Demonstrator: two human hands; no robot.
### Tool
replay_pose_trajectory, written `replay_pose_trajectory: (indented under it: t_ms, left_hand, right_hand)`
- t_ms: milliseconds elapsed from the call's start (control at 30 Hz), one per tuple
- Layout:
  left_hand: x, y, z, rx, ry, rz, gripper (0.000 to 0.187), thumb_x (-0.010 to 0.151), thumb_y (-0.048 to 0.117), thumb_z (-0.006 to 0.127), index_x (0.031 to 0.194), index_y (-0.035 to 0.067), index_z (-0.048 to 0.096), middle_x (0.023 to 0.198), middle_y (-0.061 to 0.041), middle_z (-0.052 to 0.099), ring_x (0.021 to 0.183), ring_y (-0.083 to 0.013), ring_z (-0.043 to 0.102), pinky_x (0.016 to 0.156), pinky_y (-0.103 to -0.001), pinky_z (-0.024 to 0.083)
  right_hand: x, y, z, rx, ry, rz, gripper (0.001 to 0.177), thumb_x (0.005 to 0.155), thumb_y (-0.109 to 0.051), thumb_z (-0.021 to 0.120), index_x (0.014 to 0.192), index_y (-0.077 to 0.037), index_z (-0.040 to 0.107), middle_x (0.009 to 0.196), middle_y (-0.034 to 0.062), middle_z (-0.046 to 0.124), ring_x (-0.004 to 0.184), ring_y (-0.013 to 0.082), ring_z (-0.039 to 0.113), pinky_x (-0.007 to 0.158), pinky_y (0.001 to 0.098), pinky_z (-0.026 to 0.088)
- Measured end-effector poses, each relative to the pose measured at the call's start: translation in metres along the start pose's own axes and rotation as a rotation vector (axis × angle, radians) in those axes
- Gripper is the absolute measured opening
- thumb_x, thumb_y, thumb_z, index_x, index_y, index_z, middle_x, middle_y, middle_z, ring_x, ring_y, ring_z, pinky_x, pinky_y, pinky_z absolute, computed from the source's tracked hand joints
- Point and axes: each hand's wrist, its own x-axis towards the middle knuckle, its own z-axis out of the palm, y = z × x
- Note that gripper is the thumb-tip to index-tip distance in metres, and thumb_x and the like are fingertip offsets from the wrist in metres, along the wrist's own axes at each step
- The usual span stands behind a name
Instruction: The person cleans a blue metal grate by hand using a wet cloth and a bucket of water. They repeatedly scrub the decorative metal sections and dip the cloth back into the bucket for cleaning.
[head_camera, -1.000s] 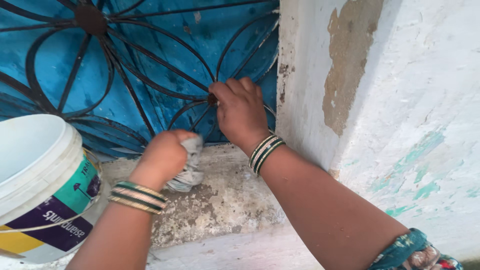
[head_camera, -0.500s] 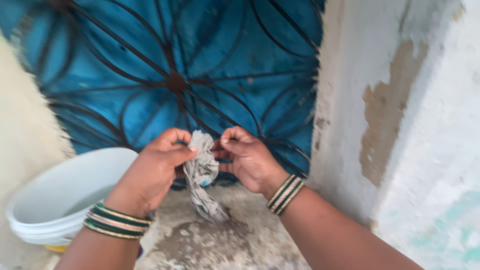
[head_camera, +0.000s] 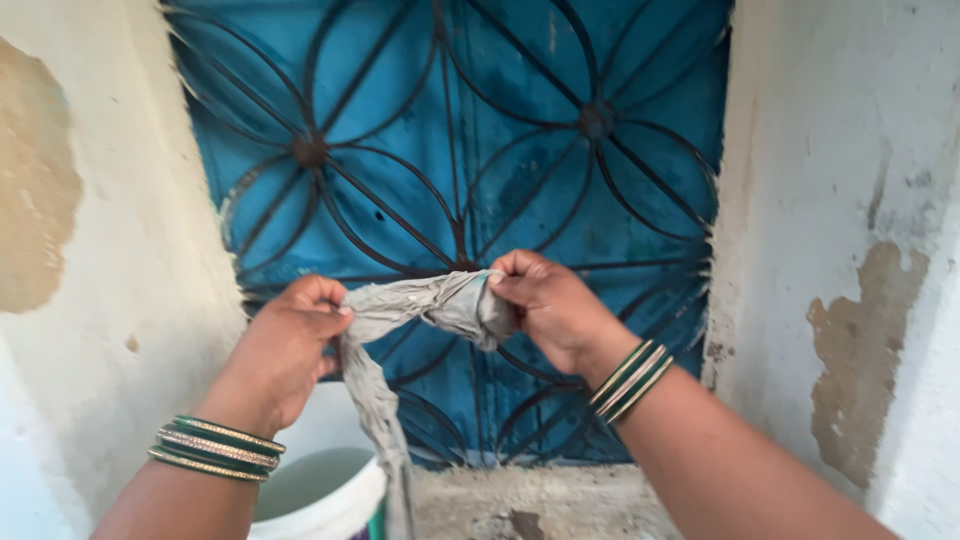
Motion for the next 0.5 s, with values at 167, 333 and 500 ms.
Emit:
replay_pose_trajectory:
  t_ms: [167, 333, 500]
  left_hand:
    - [0.008, -0.004, -0.024, -0.207, -0.111, 0.061, 0.017, 0.089, 0.004, 0.059, 0.106, 0.004, 0.057, 0.09, -0.008, 0.064, 0.081, -0.019, 0.059, 0.072, -0.035, 0.049]
    - [0.007, 0.006, -0.037, -0.029, -0.145, -0.02, 0.03, 0.086, 0.009, 0.067, 0.116, 0.012, 0.061, 0.098, -0.008, 0.073, 0.09, -0.0154, 0.067, 0.082, -0.029, 0.049]
    - [0.013, 0.003, -0.038, 0.225, -0.392, 0.029, 0.023, 0.086, 0.006, 0.073, 0.108, 0.0, 0.073, 0.095, -0.009, 0.073, 0.087, -0.0172, 0.063, 0.083, -0.032, 0.048]
  right_hand:
    - [0.002, -0.024, 0.015, -0.704, 0.071, -0.122, 0.003, 0.094, -0.009, 0.065, 0.096, -0.007, 0.064, 0.077, 0.0031, 0.063, 0.068, 0.01, 0.055, 0.063, 0.0284, 0.046]
    - [0.009, -0.012, 0.009, -0.877, 0.271, -0.314, 0.009, 0.088, -0.008, 0.066, 0.098, -0.006, 0.066, 0.081, 0.004, 0.068, 0.072, 0.0097, 0.063, 0.066, 0.0292, 0.051]
    - [0.029, -0.009, 0.019, -0.938, 0.239, -0.129, 0.012, 0.083, -0.01, 0.071, 0.094, -0.008, 0.07, 0.086, 0.0087, 0.068, 0.075, 0.0177, 0.062, 0.068, 0.0352, 0.053]
